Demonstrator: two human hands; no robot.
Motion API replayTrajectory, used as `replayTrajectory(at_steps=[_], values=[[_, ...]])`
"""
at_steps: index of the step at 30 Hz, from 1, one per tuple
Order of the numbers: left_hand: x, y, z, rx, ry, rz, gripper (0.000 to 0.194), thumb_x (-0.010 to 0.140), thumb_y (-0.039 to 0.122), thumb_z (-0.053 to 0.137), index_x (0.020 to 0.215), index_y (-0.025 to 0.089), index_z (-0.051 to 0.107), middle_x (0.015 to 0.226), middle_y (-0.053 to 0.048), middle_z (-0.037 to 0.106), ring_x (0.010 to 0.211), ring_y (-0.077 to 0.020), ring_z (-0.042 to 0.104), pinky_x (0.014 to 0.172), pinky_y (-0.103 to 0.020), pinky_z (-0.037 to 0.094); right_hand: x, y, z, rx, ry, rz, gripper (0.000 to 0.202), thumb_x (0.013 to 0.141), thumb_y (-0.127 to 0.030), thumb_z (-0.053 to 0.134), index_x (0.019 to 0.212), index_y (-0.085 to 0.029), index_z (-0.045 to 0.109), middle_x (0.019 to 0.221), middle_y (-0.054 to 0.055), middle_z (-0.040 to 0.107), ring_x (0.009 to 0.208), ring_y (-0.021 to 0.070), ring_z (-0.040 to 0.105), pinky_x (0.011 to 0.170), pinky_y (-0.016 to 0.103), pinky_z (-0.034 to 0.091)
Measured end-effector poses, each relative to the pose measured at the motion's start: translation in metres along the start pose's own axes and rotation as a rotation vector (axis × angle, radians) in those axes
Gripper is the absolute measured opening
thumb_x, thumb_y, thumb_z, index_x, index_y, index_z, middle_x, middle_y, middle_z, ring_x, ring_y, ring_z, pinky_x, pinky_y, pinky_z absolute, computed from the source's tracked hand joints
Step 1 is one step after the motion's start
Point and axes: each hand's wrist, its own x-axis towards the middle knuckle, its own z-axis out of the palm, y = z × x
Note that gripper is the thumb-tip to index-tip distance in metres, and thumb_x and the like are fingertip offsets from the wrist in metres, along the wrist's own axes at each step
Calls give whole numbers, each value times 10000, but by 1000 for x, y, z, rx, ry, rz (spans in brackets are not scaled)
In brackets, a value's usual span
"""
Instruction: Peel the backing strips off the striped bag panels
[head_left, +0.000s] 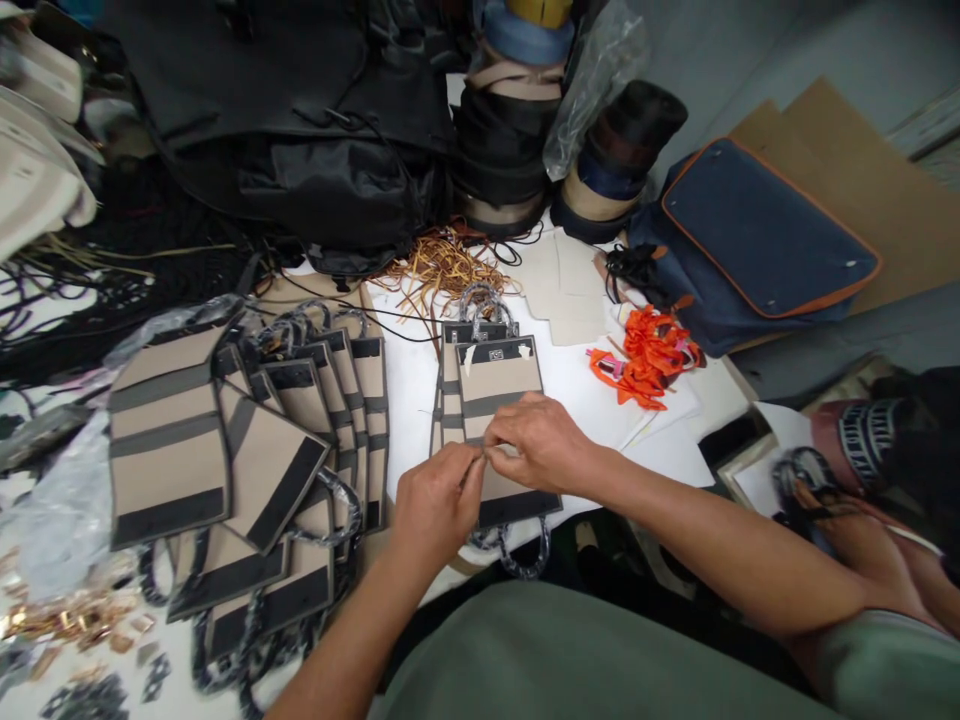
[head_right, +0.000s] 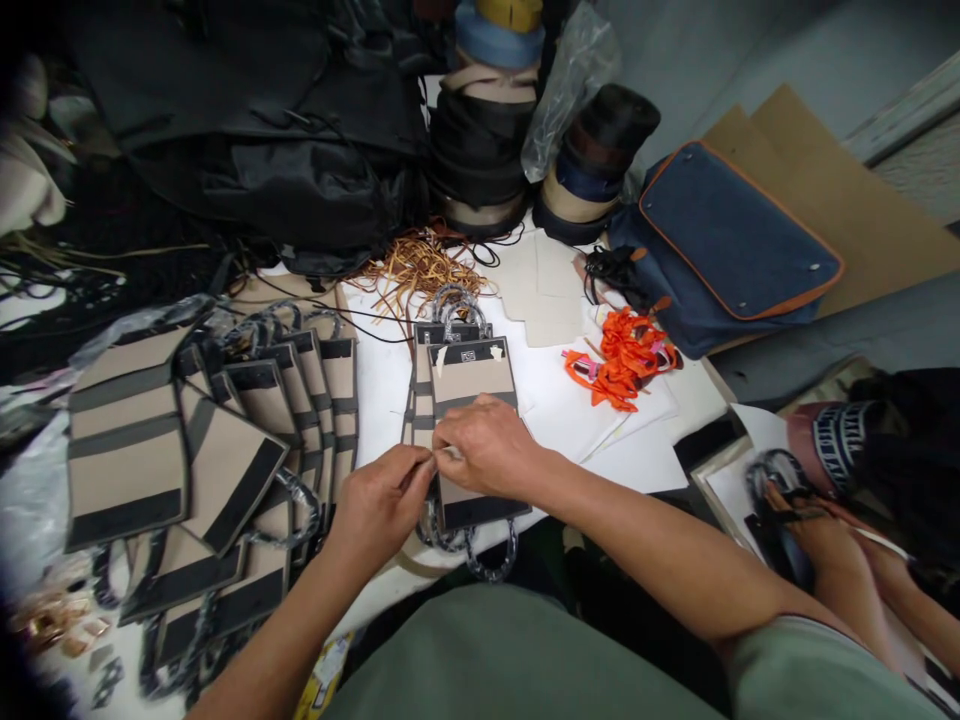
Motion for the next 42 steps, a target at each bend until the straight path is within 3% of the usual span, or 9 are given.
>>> replayTrajectory(at_steps=[3,6,12,16,23,30,34,38,42], values=[[4,-7,14,-93,-15,-5,149,929,282,505,908,235,645,843,-32,689,770,-168,637,723,-279,453,14,45,23,227,217,235,177,853,-296,567,815,-194,707,806,29,671,739,161,560,770,299,382],[5,-23,44,-223,-38,-130,153,907,315,544,829,236,650,817,-28,680,816,-188,631,764,-315,480,39,99,47,427,419,456,270,850,-410,581,861,-180,723,837,30,663,758,164,563,745,283,416],[-3,-70,113,-423,-124,-288,73,804,229,640,733,219,657,1179,-73,681,1139,-244,595,1012,-448,442,81,158,83,175,463,472,251,855,-392,595,883,-206,762,853,47,627,835,182,549,801,298,416],[-10,-85,130,-415,-141,-299,70,793,219,642,727,218,664,1198,-79,676,1168,-256,581,1013,-469,443,85,164,96,10,471,507,244,885,-384,571,908,-229,758,883,61,622,907,207,539,825,313,405],[-17,-87,134,-395,-128,-229,81,785,168,621,727,217,651,1226,-80,662,1211,-269,543,1025,-486,433,88,168,100,3,579,545,286,843,-380,619,1073,-220,674,944,41,604,858,186,546,810,305,411],[-18,-88,137,-407,-104,-237,102,805,176,600,717,217,628,1233,-83,661,1212,-275,537,1032,-501,430,80,192,89,151,560,397,166,844,-282,561,908,-179,673,890,46,583,796,167,542,787,286,438],[-19,-87,139,-436,-99,-252,84,812,220,620,731,218,640,1223,-93,665,1203,-278,546,1039,-503,424,79,195,90,158,679,479,168,830,-299,570,887,-162,648,868,47,579,767,165,529,790,296,443],[-20,-89,137,-429,69,-394,135,835,320,621,759,216,664,1339,-107,588,1277,-289,495,1095,-514,348,67,180,92,156,738,501,274,867,-342,523,1048,-176,645,889,51,607,788,180,550,813,318,457],[-13,-94,135,-514,146,-497,177,823,363,643,749,205,674,1503,-121,438,1387,-308,389,1141,-495,269,38,174,92,67,811,642,466,746,-417,670,1149,-187,636,1035,90,640,929,232,577,872,365,454]])
